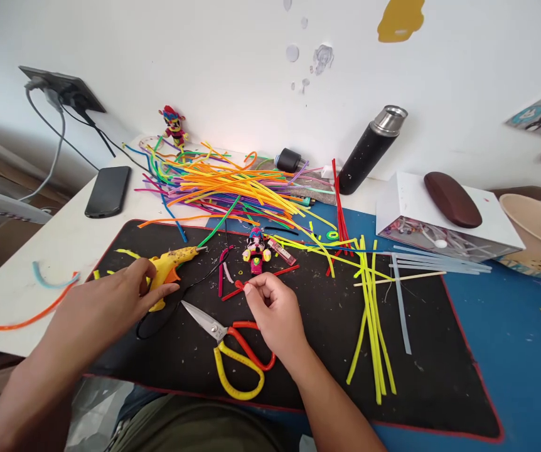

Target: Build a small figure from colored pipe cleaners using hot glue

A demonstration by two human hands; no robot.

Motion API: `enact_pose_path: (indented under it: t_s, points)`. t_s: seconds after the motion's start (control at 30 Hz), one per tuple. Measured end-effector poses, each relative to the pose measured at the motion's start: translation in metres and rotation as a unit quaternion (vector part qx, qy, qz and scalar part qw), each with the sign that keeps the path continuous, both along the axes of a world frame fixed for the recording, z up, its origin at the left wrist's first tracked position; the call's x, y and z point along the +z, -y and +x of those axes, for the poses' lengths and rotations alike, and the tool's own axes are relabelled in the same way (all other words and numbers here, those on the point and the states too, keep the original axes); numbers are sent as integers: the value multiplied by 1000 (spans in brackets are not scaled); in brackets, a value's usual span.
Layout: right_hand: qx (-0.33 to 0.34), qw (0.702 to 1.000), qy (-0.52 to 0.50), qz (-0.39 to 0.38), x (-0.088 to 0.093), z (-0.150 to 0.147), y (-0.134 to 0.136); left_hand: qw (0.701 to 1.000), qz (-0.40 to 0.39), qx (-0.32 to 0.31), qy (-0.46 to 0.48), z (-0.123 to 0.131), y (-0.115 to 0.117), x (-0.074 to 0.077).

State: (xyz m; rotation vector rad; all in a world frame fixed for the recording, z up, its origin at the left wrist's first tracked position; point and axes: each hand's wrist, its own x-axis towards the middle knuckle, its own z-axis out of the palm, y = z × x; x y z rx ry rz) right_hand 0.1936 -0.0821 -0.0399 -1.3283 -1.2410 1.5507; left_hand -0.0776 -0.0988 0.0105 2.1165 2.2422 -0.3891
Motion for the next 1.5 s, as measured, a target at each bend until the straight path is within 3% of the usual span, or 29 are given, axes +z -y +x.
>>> enact_pose_path:
  t_s: [0.23,0.43,0.53,0.7,0.83,0.9,1.07,1.17,1.23,1.4,1.5]
  points:
    - [6,1000,17,8,-3,-1,1,995,-22,27,91,-2,0,-11]
    - [11,999,28,11,-4,-1,2,955,55,144,252,-25,-1,-15]
    - [13,999,32,10,-4,-1,2,910,111,192,349,-34,-1,-4]
    - [11,999,35,13,-3,-2,1,822,104,243,505,-34,-7,14]
    - [11,999,30,10,-4,-2,1,722,120,305,609,-35,-13,14]
    - [9,999,29,12,-5,-2,1,704,121,310,627,-39,-14,8]
    - [-2,1000,11,10,-2,-3,0,775,69,273,566,-45,-14,-3]
    - [-5,999,-27,-16,5,-4,-2,841,44,227,489,-40,-16,-1]
    - [-3,998,-46,-29,10,-5,-3,869,35,195,454,-34,-18,2]
    - [20,997,-68,-41,26,-7,-9,890,52,134,432,-22,-20,8]
    - [21,995,-81,-47,33,-8,-15,888,54,119,440,-22,-19,14]
